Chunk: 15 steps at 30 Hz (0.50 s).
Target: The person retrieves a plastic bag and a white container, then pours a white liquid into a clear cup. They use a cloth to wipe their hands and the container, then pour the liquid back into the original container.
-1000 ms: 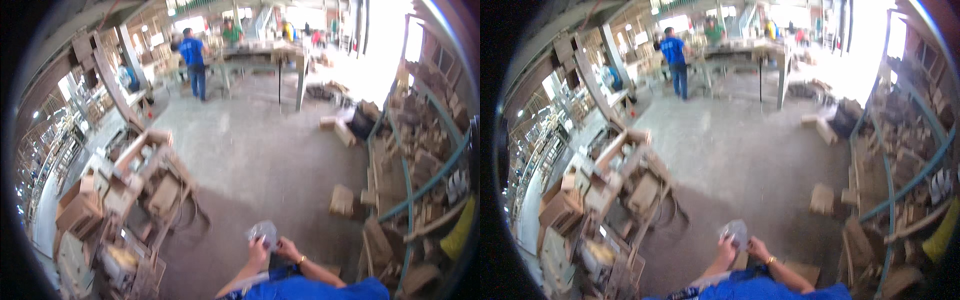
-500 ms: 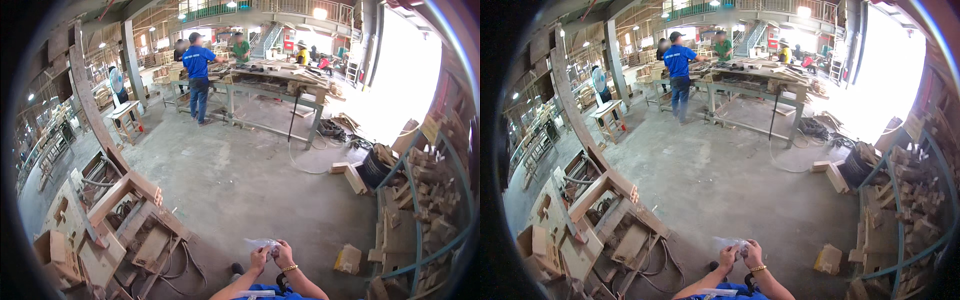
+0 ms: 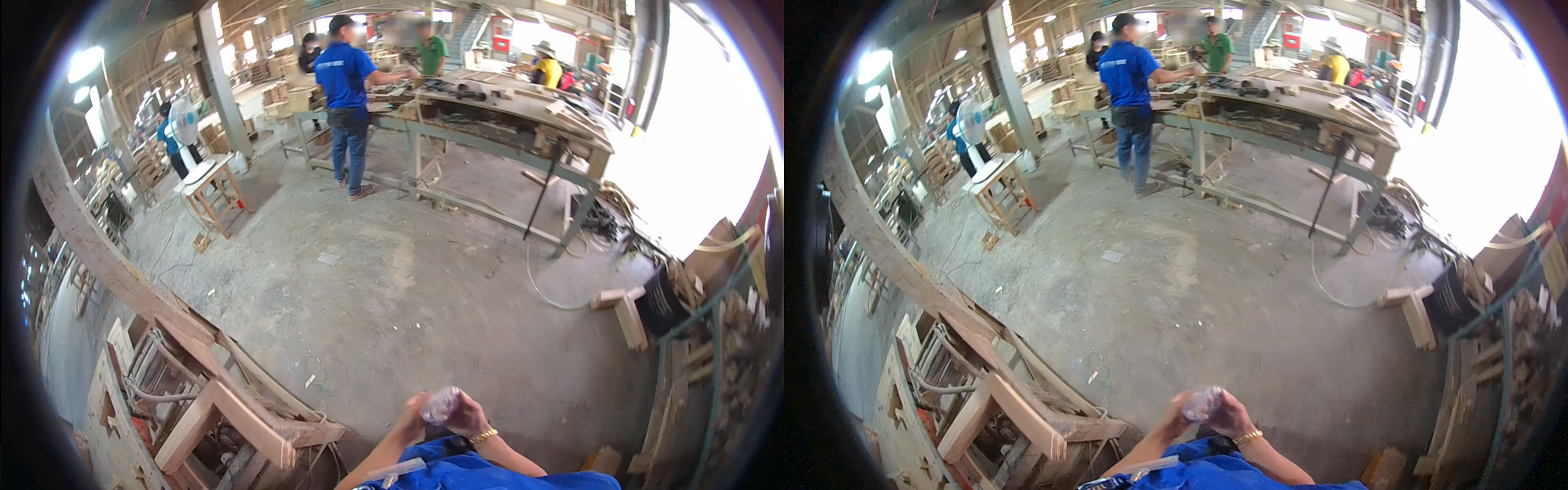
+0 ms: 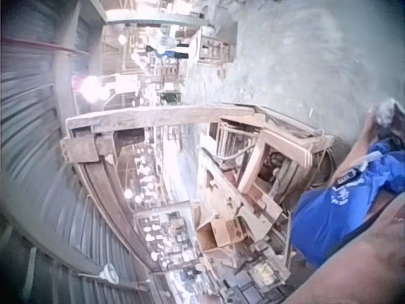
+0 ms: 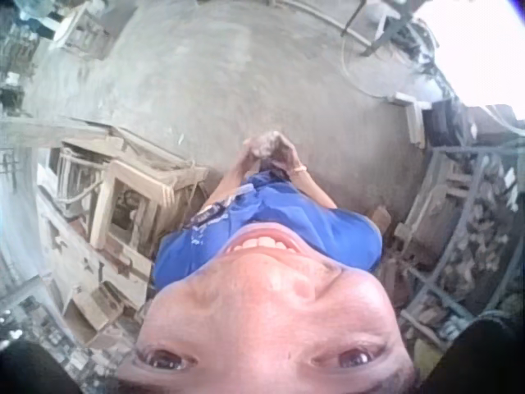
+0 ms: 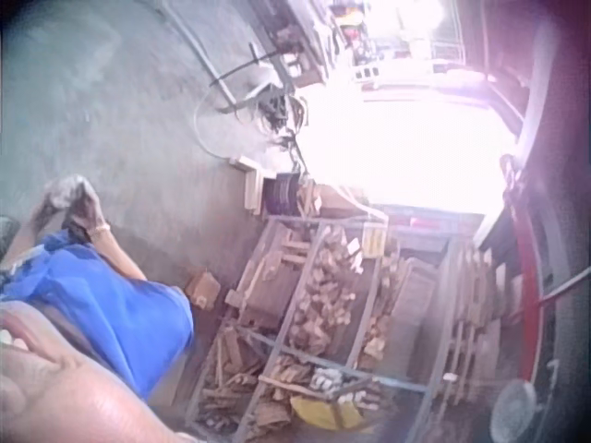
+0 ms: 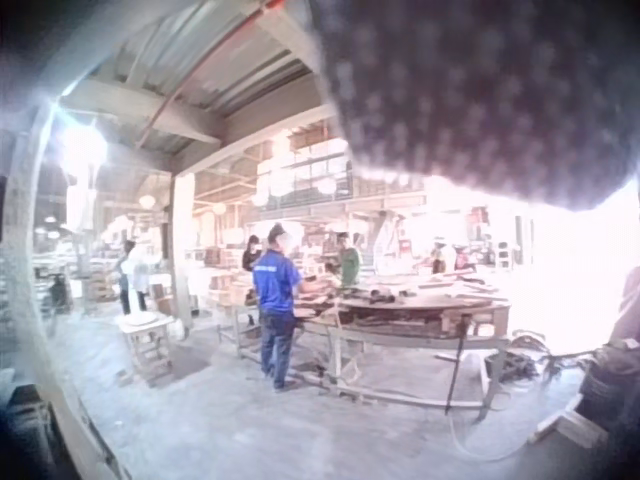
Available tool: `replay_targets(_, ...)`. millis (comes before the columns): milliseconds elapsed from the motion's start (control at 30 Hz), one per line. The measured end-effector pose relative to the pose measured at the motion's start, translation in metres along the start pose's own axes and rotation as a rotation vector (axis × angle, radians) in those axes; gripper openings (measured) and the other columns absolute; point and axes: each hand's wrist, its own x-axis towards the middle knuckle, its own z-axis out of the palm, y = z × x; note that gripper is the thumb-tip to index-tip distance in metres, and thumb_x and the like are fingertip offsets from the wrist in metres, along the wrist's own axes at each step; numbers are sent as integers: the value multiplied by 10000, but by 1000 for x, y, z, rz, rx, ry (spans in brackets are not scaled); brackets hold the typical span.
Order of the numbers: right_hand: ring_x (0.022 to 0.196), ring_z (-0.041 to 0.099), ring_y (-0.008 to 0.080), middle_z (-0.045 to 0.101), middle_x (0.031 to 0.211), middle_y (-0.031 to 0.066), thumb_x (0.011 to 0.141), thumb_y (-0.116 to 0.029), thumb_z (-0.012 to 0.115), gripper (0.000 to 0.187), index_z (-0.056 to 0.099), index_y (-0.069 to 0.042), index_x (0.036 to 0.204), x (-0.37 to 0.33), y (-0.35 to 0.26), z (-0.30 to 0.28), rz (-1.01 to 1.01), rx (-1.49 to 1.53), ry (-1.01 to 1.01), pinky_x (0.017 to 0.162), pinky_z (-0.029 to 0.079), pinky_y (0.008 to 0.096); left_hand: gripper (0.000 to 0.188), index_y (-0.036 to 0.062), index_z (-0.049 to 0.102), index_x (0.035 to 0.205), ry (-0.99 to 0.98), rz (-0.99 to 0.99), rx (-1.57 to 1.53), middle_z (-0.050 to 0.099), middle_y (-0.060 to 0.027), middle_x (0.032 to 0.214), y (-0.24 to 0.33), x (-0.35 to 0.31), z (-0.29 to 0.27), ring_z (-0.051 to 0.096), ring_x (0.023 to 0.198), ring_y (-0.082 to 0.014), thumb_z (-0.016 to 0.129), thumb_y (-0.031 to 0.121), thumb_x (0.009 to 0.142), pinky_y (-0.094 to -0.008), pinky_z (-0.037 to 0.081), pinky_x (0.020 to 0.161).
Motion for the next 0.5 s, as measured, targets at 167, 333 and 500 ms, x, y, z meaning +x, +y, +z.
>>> replay_targets(167,888,584,187,588,1051,79,897,-247,521,331,526,-22,1140,214,-38,61,384,-457,11,801,470,341,273,9,535,1089,293,464,140,574,-60,1016,143,37,-53,570,878,-159,571,92,831,-279,465,783)
replay_targets(333,904,575,149,596,1028,63,902,-195,522,296,532,2,1123,398,3,65,776,-871,-157,809,466,309,231,4,568,976,599,593,121,593,-37,865,261,83,-127,564,769,-125,601,4,747,-247,458,686)
replay_targets(500,857,586,136,615,957,54,893,-194,535,268,580,15,1056,538,40,53,781,-807,-37,814,474,304,137,-9,568,845,906,602,219,558,-41,700,359,114,-242,562,626,-111,556,-50,715,-254,459,490)
